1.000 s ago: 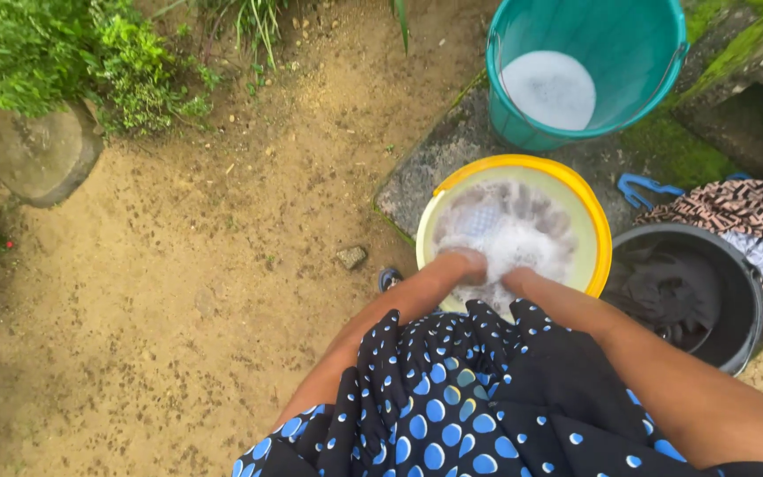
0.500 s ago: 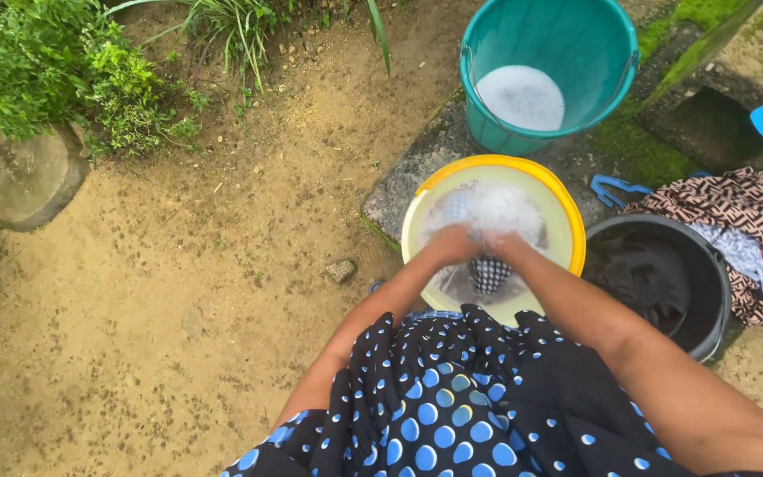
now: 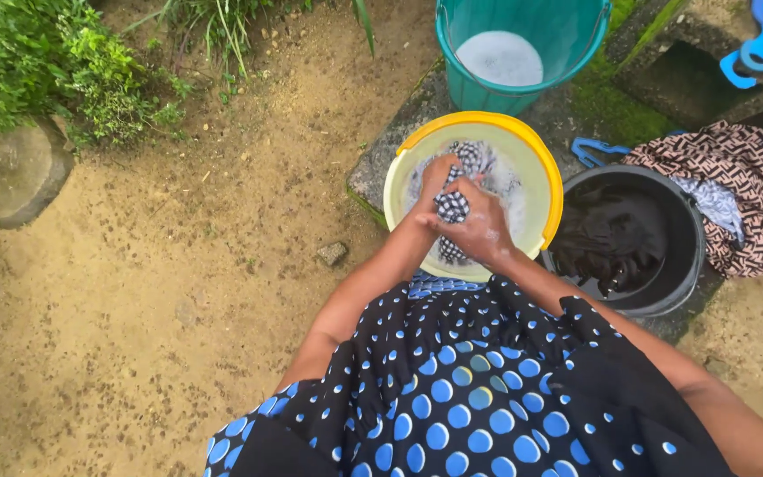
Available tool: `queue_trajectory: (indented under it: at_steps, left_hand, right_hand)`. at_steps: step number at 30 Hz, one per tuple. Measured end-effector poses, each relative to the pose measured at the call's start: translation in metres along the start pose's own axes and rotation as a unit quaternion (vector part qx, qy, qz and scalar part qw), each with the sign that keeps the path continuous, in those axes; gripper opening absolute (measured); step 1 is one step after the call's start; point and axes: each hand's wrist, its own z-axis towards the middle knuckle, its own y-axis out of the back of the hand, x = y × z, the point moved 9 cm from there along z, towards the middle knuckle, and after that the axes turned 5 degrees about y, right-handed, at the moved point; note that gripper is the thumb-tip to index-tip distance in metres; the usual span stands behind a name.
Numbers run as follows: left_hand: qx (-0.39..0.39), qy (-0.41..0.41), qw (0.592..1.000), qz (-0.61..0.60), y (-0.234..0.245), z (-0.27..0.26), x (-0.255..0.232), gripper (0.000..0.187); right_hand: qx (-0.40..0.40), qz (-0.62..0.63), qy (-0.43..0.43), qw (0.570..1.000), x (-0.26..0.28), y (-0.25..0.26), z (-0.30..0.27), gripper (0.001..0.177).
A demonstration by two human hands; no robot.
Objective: Hand-washing clothes in plastic buckets with soapy water outdoors.
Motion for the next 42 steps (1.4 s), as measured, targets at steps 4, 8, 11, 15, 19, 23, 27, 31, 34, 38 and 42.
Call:
queue_trajectory:
  at_steps: [4, 8, 11, 15, 19, 23, 27, 31, 34, 38, 42]
  left_hand:
    - [-0.101, -0.081, 0.99, 0.056, 0.02, 0.023, 0.014, 0.009]
    - [-0.129, -0.114, 0.985, 0.013, 0.008, 0.004, 0.0, 0.019]
    - [-0.207, -0.071, 0.97, 0.109, 0.032, 0.015, 0.004, 0.015]
    - [-0.112, -0.039, 0.976, 0.18, -0.011, -0.026, 0.004, 0.027]
    - [0.046, -0.113, 0.949, 0.292, -0.092, -0.092, -0.009, 0.046]
    - [-0.053, 0.039, 0.995, 0.07, -0.121, -0.13, -0.03, 0.057]
    - [0.047, 0.09, 0.995, 0.012, -0.099, -0.074, -0.026, 0.045]
    - [-0.127, -0.031, 0.953, 0.275, 0.046, 0.056, -0.004, 0.025]
    - [-0.025, -0.02, 0.999, -0.037, -0.021, -0.007, 0.001, 0.014]
    - [-0.097, -0.08, 0.991, 0.038, -0.058, -0.056, -0.032, 0.011]
    - [-0.164, -0.072, 0.965, 0.192, -0.051, -0.063, -0.022, 0.02]
  right_hand:
    - [-0.019, -0.128, 0.045, 0.991, -0.068, 0.008, 0.018, 0.041]
    - [0.012, -0.227, -0.041, 0.973, -0.127, 0.012, 0.05, 0.048]
    - [0.02, -0.233, -0.056, 0.971, -0.149, 0.022, 0.073, 0.061]
    - [0.114, 0.164, -0.317, 0.927, -0.142, 0.011, 0.063, 0.053]
    - [0.063, 0.343, -0.302, 0.887, -0.142, 0.005, 0.061, 0.044]
    - [-0.03, 0.249, -0.156, 0.955, -0.1, 0.017, 0.048, 0.045]
    - [0.008, 0.073, 0.127, 0.989, 0.022, 0.028, 0.018, 0.023]
    - [0.041, -0.104, 0.241, 0.964, 0.053, 0.018, 0.001, 0.014]
    - [0.007, -0.184, 0.204, 0.961, -0.026, 0.009, 0.014, 0.027]
    - [0.029, -0.19, 0.017, 0.981, -0.104, 0.009, 0.056, 0.042]
    - [0.074, 0.077, -0.207, 0.972, -0.128, 0.01, 0.073, 0.037]
